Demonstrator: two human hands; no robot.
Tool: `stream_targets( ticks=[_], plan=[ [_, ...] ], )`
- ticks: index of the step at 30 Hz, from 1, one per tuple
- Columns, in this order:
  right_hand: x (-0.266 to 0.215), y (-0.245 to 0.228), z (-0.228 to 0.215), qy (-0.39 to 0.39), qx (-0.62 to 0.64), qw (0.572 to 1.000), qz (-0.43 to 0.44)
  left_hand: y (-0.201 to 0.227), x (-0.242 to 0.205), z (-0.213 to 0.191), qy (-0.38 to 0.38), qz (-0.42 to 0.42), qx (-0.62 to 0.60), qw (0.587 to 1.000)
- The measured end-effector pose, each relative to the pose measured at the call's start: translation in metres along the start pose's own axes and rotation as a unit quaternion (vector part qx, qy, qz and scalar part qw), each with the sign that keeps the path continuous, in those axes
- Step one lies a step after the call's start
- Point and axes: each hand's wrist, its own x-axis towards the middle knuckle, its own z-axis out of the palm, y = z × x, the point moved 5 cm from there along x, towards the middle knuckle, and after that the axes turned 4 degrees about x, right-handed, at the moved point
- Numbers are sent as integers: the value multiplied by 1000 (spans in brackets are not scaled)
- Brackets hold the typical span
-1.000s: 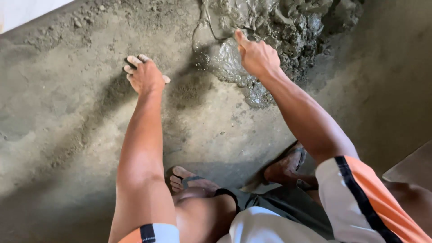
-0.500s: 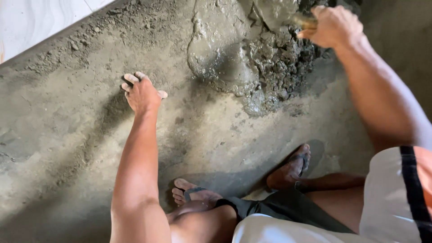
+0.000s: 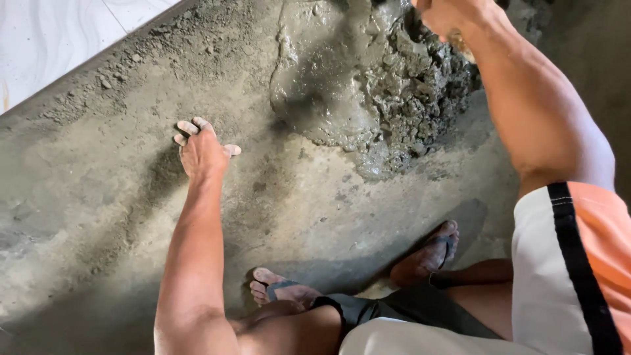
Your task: Spreading and leveling mortar on a floor using a hand trowel in preparation for tiling.
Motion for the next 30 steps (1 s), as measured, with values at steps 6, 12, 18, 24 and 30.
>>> stream_targets(
  ticks=[6,12,18,24,30],
  plan=[
    [-50,-57,-7,-14,67,998,-6,-2,8,1,12,3,62,998],
    [-60,-34,35,-65,-59,996,-25,-9,13,10,29,1,55,998],
    [-87,-45,-2,-59,-166,984,-12,-12,14,11,53,8,50,997],
    [-67,-79,-4,9,10,1000,13,-11,10,10,50,13,43,998],
    [-75,-86,43,-43,14,999,-12,-9,8,8,20,0,31,999]
  ],
)
